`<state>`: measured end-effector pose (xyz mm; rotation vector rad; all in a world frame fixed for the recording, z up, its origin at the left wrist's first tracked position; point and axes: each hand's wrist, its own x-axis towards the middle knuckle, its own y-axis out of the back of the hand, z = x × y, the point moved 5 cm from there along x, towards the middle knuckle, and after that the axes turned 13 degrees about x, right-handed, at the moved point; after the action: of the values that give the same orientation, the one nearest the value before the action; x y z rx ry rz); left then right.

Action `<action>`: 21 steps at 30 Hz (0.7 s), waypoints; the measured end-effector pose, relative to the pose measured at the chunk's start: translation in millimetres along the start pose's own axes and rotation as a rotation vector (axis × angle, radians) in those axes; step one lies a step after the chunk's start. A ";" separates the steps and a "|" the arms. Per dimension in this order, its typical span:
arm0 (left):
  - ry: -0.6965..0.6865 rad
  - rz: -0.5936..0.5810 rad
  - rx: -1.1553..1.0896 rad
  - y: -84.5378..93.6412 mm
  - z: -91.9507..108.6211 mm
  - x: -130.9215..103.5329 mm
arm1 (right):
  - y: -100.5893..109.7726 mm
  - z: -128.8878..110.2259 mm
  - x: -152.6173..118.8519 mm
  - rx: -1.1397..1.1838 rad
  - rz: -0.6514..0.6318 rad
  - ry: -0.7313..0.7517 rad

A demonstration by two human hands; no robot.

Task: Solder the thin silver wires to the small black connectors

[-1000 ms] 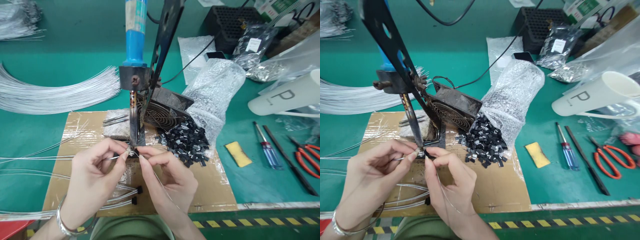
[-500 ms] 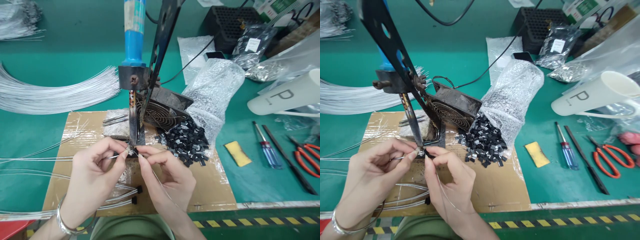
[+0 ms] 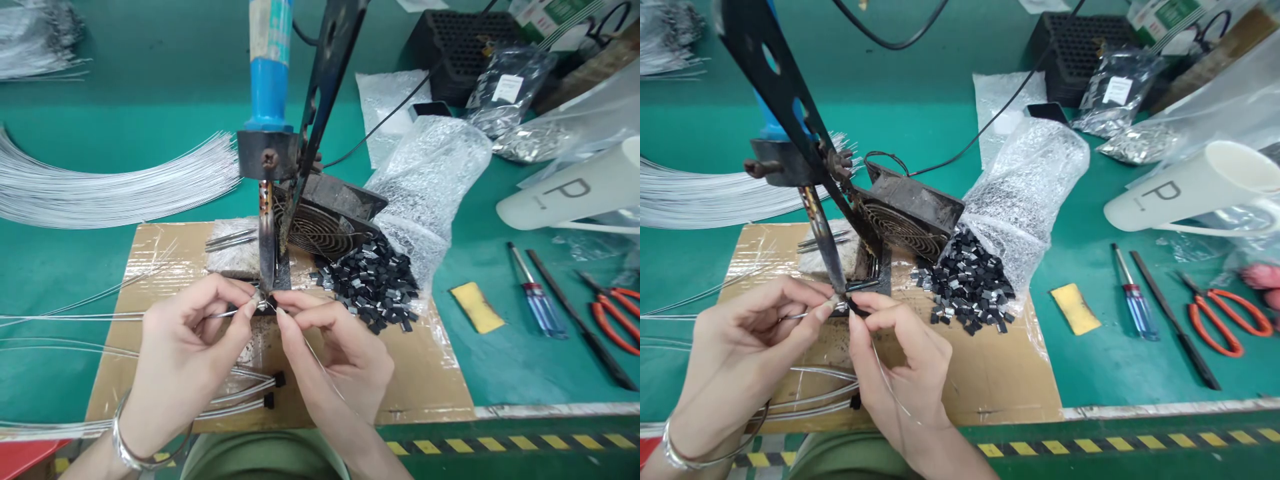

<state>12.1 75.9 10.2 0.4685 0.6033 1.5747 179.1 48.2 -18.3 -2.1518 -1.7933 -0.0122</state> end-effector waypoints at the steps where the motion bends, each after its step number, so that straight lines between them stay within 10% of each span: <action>1: -0.001 -0.001 0.000 -0.2 0.0 0.1 | -0.1 0.0 -0.2 0.001 0.003 -0.001; 21: -0.011 -0.067 0.112 -1.8 -12.2 -3.2 | 8.6 2.2 -1.8 -0.058 0.008 -0.079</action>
<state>6.2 71.5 -0.2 0.5350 0.6943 1.4792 186.6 45.8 -23.0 -2.2293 -1.8492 0.0234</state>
